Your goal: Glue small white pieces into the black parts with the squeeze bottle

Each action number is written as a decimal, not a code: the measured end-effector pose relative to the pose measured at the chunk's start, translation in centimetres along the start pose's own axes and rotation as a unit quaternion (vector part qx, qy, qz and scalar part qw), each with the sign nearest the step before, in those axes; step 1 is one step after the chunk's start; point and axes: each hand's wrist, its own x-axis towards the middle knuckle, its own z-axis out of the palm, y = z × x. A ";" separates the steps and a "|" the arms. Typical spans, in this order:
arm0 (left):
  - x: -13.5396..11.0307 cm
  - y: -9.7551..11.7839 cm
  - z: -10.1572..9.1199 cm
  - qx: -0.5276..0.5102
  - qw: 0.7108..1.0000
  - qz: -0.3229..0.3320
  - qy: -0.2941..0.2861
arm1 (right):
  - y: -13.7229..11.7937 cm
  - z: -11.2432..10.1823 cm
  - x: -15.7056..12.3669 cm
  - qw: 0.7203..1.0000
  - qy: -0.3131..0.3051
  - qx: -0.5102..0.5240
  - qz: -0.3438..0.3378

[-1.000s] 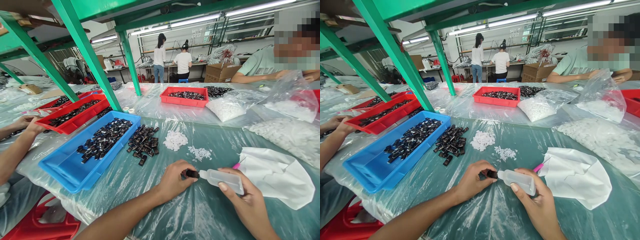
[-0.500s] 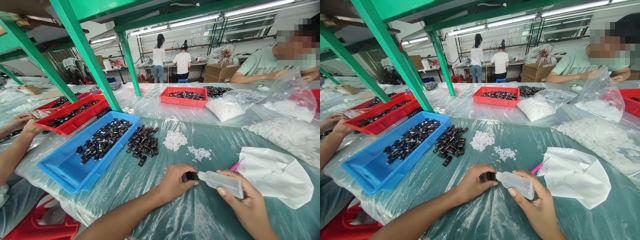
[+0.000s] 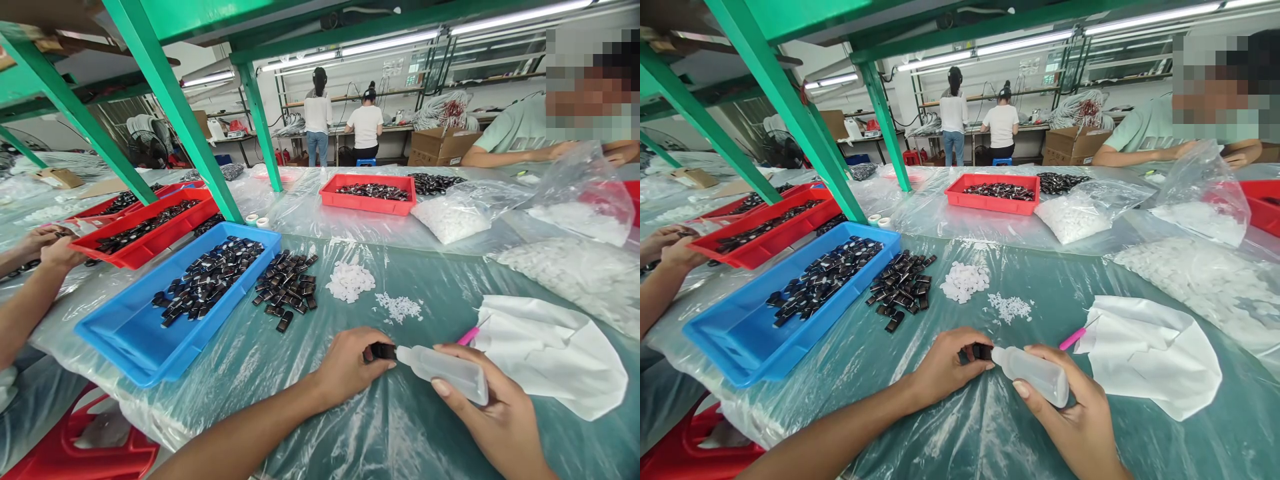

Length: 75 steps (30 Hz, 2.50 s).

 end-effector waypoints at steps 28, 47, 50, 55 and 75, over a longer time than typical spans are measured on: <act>-0.1 -0.1 -0.1 0.001 1.000 0.001 -0.007 | -0.5 -0.3 0.1 1.000 0.016 0.005 0.027; -0.1 0.3 -0.3 -0.026 1.000 0.000 -0.003 | -0.5 -0.5 0.2 0.999 0.019 0.026 0.044; -0.1 0.2 -0.2 -0.029 1.000 0.005 0.002 | -0.3 -0.5 0.1 0.999 0.026 0.015 0.038; -0.2 0.2 -0.1 -0.010 1.000 0.025 -0.006 | -0.3 -0.5 0.2 1.000 0.019 0.007 0.011; 0.0 0.1 0.1 -0.122 0.992 -0.013 -0.021 | -0.1 -0.4 0.1 0.993 0.027 0.057 0.096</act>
